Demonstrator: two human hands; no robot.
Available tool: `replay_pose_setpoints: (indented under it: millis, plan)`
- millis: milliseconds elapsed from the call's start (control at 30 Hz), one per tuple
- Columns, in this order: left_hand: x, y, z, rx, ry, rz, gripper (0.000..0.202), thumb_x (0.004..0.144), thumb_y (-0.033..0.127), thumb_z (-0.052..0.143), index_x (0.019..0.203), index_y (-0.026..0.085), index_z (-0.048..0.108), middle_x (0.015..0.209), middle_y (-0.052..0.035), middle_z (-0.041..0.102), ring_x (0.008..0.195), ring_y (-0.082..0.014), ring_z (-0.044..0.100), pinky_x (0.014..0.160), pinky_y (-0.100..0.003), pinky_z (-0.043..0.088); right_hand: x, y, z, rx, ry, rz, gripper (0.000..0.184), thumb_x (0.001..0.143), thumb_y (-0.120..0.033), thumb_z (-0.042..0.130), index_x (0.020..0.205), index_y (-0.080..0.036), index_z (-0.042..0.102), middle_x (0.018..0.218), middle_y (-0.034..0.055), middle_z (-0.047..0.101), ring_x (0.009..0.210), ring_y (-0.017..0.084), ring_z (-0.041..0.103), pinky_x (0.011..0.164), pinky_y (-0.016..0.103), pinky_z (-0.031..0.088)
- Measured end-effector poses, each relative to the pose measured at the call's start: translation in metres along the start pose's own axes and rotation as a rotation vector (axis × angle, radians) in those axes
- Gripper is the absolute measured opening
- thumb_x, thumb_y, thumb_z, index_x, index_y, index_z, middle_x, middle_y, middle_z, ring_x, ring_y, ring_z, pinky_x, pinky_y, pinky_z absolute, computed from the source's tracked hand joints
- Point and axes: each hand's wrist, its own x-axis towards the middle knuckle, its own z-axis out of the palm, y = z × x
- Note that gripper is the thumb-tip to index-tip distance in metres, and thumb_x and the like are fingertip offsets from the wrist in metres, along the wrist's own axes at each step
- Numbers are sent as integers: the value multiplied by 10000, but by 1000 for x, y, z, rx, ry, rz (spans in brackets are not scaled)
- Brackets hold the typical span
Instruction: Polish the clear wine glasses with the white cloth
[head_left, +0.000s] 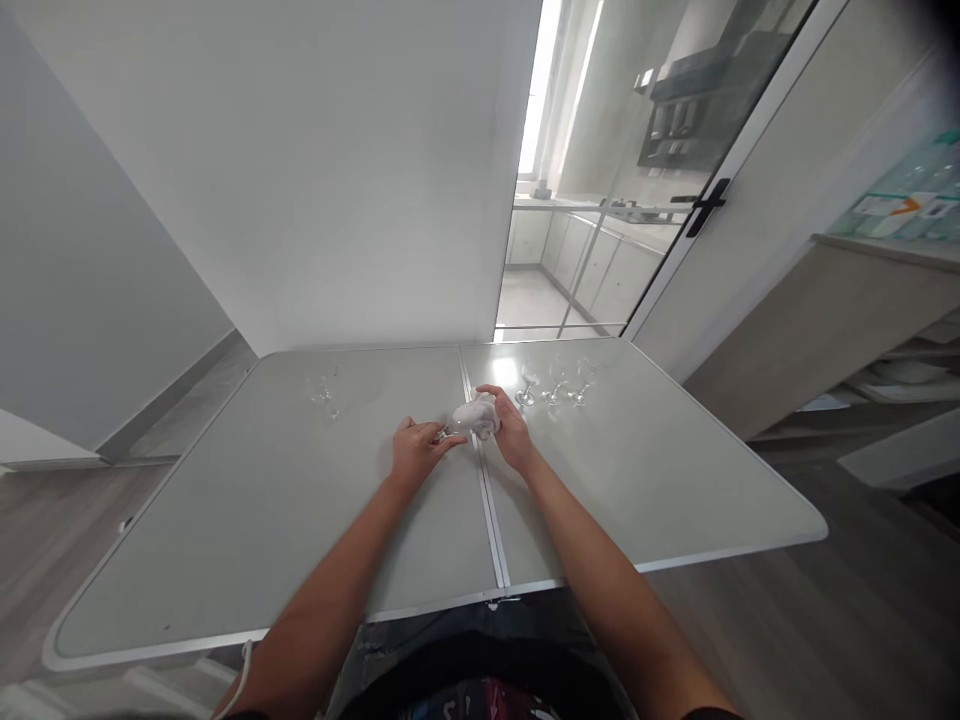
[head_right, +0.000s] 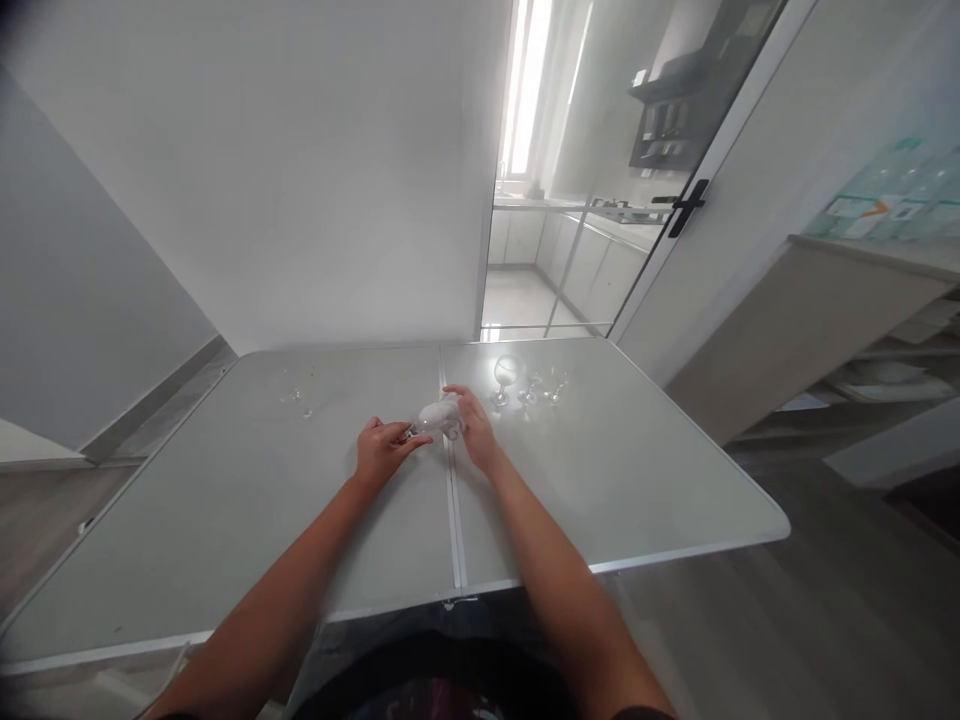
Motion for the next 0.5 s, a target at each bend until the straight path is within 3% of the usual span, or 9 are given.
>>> replay_pose_setpoints:
  millis: [167, 233, 400, 500]
  plan:
    - [-1, -4, 2, 32, -59, 35, 496, 862, 610, 629, 591, 195, 604, 490, 8, 600, 447, -113, 466, 621, -328, 259, -2, 0, 3, -322, -144, -72, 504, 945, -631, 470, 1251, -260, 621, 945, 38, 605, 857, 193, 528, 831, 326, 433]
    - [-1, -7, 0, 7, -65, 37, 461, 855, 605, 644, 635, 200, 632, 511, 7, 620, 455, -115, 482, 625, -330, 263, -1, 0, 3, -264, -154, -21, 512, 966, -636, 407, 1208, -247, 636, 878, 27, 595, 788, 179, 520, 775, 311, 437]
    - [-2, -5, -4, -49, -69, 22, 418, 835, 614, 663, 726, 211, 668, 524, 14, 625, 478, -120, 518, 634, -330, 282, 3, 2, 0, 69, 9, 86, 555, 958, -683, 332, 1047, -224, 631, 783, 17, 558, 655, 160, 493, 597, 271, 418]
    - [-2, -1, -2, -36, -52, 31, 418, 841, 608, 659, 717, 209, 659, 516, 21, 616, 469, -116, 502, 635, -323, 290, 2, 1, 1, 54, 15, 84, 538, 956, -675, 356, 1103, -234, 629, 793, 17, 561, 653, 161, 492, 595, 272, 422]
